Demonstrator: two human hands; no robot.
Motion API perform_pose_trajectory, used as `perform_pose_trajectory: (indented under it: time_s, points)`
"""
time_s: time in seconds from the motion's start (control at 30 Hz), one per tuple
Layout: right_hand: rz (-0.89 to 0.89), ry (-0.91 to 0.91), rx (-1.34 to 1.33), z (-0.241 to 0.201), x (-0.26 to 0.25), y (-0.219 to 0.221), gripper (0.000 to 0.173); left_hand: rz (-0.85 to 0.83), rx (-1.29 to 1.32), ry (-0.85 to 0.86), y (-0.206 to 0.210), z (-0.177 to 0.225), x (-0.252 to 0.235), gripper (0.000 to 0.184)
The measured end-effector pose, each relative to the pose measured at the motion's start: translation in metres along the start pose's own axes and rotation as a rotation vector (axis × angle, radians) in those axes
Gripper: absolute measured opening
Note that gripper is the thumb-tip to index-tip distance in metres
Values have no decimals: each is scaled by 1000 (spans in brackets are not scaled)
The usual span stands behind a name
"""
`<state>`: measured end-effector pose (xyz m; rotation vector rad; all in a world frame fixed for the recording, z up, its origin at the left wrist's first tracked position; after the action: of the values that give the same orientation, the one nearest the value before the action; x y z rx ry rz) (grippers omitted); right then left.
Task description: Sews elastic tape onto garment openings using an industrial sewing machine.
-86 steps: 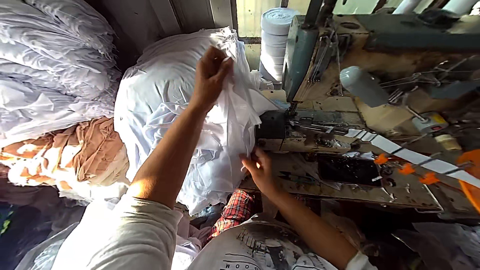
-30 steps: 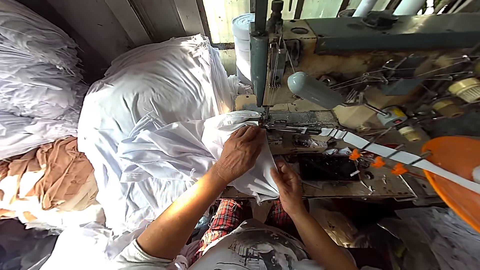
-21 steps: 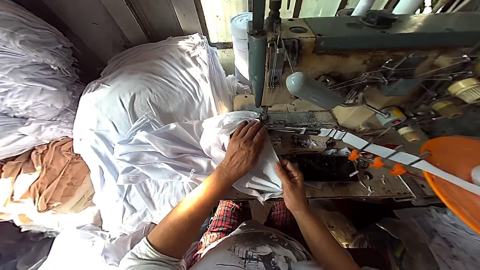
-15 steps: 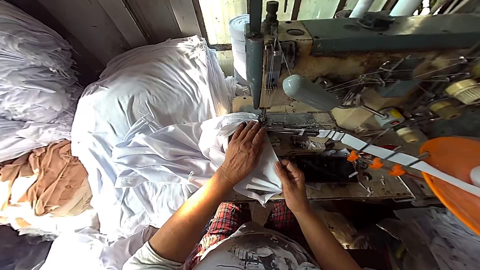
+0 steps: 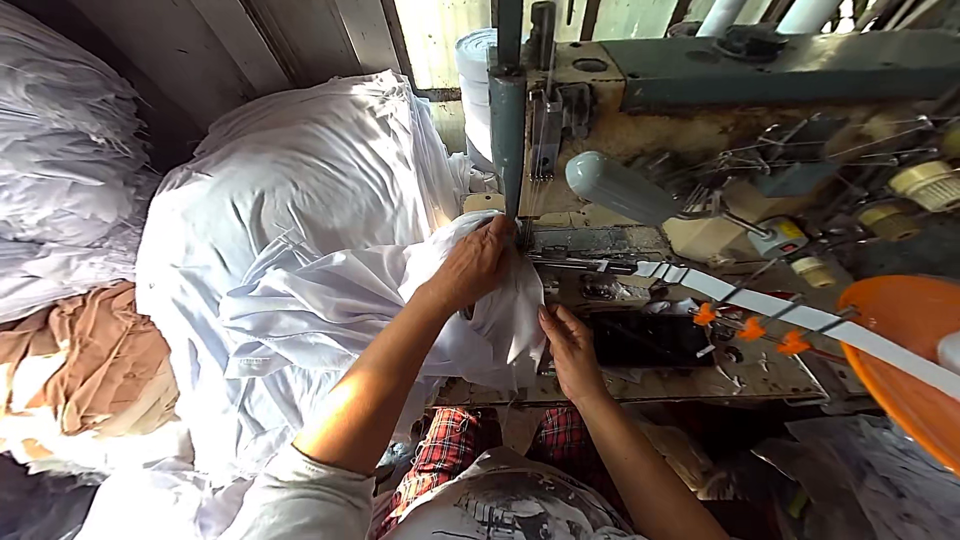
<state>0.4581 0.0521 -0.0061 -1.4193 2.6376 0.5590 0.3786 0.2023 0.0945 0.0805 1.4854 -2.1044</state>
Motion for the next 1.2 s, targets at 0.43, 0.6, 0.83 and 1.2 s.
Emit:
perform_pose_trajectory:
  time_s: [0.43, 0.6, 0.83, 1.2]
  points:
    - [-186, -211, 675, -11, 30, -14, 30, 225, -243, 81, -9, -27, -29, 27]
    - [-241, -443, 1169, -1, 62, -15, 25, 75, -536, -14, -15, -29, -46, 22]
    - [-246, -527, 1335, 7, 57, -15, 16, 69, -249, -13, -45, -56, -51, 15]
    - [-88, -416, 966, -70, -12, 20, 25, 101, 183, -117, -67, -7, 50, 7]
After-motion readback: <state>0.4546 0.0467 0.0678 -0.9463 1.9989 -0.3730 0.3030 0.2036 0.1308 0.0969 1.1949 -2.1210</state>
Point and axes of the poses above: each hand's wrist, its own x-axis away from the middle knuckle, its own y-axis out of the palm, z = x × y, the point moved 4 cm from there along -x, towards the middle knuckle, and after that the axes turned 3 degrees about -y, right-handed, at the moved point
